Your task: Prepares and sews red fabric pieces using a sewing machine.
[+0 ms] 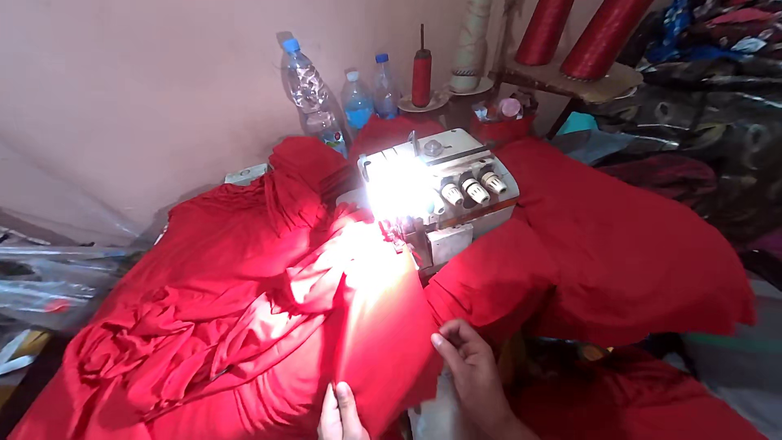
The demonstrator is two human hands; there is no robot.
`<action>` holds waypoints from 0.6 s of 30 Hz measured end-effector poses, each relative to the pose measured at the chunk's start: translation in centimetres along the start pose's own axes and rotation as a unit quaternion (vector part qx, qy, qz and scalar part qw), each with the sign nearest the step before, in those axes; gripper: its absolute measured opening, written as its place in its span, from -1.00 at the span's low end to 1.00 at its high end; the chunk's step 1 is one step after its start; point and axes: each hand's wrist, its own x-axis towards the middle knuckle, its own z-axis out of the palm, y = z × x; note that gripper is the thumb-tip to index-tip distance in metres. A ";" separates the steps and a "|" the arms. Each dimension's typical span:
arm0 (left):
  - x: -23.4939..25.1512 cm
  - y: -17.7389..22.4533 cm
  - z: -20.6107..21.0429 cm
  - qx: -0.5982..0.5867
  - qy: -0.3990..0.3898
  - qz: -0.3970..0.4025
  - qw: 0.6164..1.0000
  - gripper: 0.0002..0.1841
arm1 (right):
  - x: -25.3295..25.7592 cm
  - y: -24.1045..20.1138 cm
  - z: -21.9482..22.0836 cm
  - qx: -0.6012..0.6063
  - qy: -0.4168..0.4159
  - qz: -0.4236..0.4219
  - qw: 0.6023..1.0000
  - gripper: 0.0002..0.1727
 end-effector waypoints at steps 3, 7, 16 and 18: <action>1.9 1.3 1.0 0.008 0.027 -0.001 1.000 -0.61 | 2.4 -0.4 1.1 -0.008 -0.001 -0.019 1.000 -0.96; 5.2 1.6 2.0 -0.071 -0.008 0.005 0.997 -0.76 | 5.2 -0.6 2.3 -0.005 0.016 -0.022 1.000 -0.95; 0.6 0.5 -1.8 -0.201 -0.215 -0.228 0.928 -0.82 | -0.9 -1.2 -1.2 -0.030 -0.077 0.145 0.986 -0.92; -0.7 -0.3 -1.8 -0.267 -0.168 -0.250 0.915 -0.80 | -2.8 -1.1 -2.3 -0.037 -0.077 0.177 0.980 -0.94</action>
